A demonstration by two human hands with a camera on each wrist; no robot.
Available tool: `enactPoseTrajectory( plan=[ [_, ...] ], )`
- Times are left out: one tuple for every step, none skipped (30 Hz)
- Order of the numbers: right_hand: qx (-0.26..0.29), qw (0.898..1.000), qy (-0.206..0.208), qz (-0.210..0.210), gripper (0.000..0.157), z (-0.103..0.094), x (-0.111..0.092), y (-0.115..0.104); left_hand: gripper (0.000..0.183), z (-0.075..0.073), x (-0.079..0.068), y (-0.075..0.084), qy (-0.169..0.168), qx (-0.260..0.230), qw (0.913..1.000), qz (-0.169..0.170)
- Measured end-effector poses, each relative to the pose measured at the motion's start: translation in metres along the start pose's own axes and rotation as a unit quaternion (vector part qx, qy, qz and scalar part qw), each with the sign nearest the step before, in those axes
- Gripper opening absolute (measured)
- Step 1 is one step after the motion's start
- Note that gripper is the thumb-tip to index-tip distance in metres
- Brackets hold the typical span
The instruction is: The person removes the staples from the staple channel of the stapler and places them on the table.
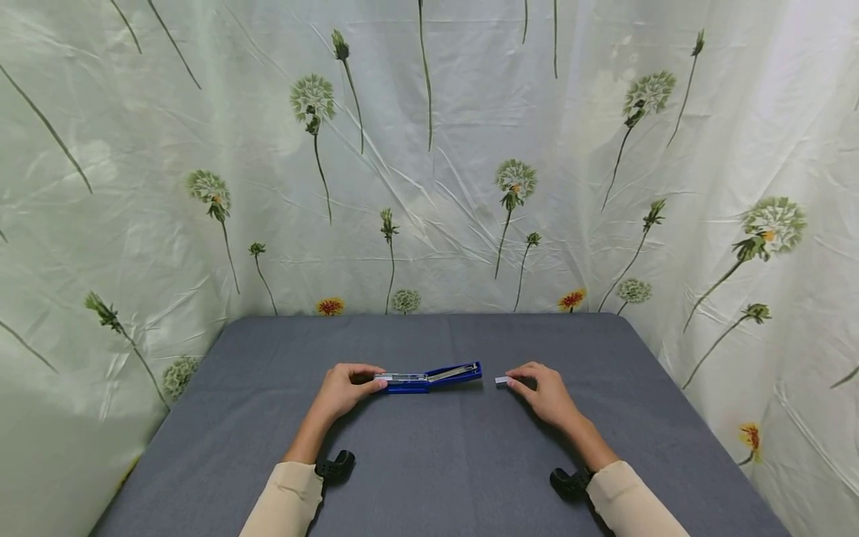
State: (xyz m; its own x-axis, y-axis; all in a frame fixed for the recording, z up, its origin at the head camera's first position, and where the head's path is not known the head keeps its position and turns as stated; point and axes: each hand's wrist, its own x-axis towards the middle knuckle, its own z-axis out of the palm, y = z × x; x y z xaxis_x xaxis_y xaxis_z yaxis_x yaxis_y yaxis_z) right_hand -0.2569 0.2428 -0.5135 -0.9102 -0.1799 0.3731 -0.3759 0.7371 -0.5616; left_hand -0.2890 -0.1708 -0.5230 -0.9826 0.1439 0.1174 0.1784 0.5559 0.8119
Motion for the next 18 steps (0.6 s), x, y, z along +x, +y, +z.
enactPoseTrajectory(
  plan=[
    [0.001,1.000,-0.002,0.003,0.016,0.0003,-0.0002,0.0006,0.021,0.0003,0.0000,0.0000,0.000,0.000,1.0000,0.001],
    [0.003,1.000,-0.005,0.006,0.016,0.0005,-0.0003,0.0015,0.021,0.0004,0.0001,-0.0002,0.000,0.000,1.0000,0.002],
    [0.004,1.000,-0.007,0.008,0.016,0.0008,-0.0004,0.0022,0.021,0.0004,0.0001,-0.0002,0.000,0.001,1.0000,0.002],
    [0.003,1.000,-0.009,0.010,0.016,0.0009,-0.0001,0.0027,0.021,0.0004,0.0002,-0.0003,0.000,0.000,1.0000,0.002],
    [0.001,1.000,-0.012,0.009,0.016,0.0012,0.0002,0.0036,0.021,0.0003,0.0002,-0.0003,0.001,-0.002,1.0000,0.002],
    [0.001,1.000,-0.014,0.009,0.016,0.0015,0.0005,0.0043,0.021,0.0003,0.0003,-0.0001,0.002,-0.003,1.0000,0.001],
    [0.000,1.000,-0.017,0.007,0.016,0.0018,0.0008,0.0049,0.021,0.0002,0.0003,0.0000,0.003,-0.003,1.0000,0.003],
    [-0.001,1.000,-0.018,0.004,0.016,0.0021,0.0010,0.0056,0.021,0.0001,0.0003,0.0001,0.004,-0.002,1.0000,0.005],
    [-0.004,1.000,-0.019,0.001,0.016,0.0024,0.0012,0.0062,0.021,0.0000,0.0003,0.0001,0.004,-0.002,1.0000,0.005],
    [-0.006,1.000,-0.020,-0.001,0.017,0.0027,0.0013,0.0068,0.021,0.0000,0.0004,0.0001,0.004,-0.002,1.0000,0.005],
    [-0.010,1.000,-0.020,-0.004,0.017,0.0030,0.0013,0.0073,0.021,0.0000,0.0004,0.0000,0.004,-0.002,1.0000,0.006],
    [-0.011,1.000,-0.021,-0.004,0.017,0.0032,0.0013,0.0075,0.022,0.0000,0.0004,0.0000,0.003,-0.002,1.0000,0.005],
    [-0.016,1.000,-0.021,-0.008,0.016,0.0035,0.0012,0.0078,0.022,0.0000,0.0005,-0.0002,0.002,-0.002,1.0000,0.004],
    [-0.018,1.000,-0.021,-0.008,0.016,0.0037,0.0013,0.0080,0.022,0.0000,0.0006,-0.0004,0.001,-0.003,1.0000,0.002],
    [-0.022,0.999,-0.023,-0.008,0.016,0.0039,0.0014,0.0079,0.021,0.0000,0.0007,-0.0005,0.000,-0.004,1.0000,0.000],
    [-0.025,0.999,-0.025,-0.007,0.016,0.0041,0.0016,0.0078,0.022,0.0000,0.0008,-0.0006,0.000,-0.006,1.0000,0.000],
    [-0.031,0.999,-0.027,-0.009,0.016,0.0044,0.0018,0.0077,0.021,-0.0001,0.0009,-0.0006,0.000,-0.007,1.0000,0.000],
    [-0.034,0.999,-0.030,-0.007,0.016,0.0045,0.0021,0.0075,0.021,-0.0001,0.0009,-0.0005,0.000,-0.007,1.0000,-0.001]
  ],
)
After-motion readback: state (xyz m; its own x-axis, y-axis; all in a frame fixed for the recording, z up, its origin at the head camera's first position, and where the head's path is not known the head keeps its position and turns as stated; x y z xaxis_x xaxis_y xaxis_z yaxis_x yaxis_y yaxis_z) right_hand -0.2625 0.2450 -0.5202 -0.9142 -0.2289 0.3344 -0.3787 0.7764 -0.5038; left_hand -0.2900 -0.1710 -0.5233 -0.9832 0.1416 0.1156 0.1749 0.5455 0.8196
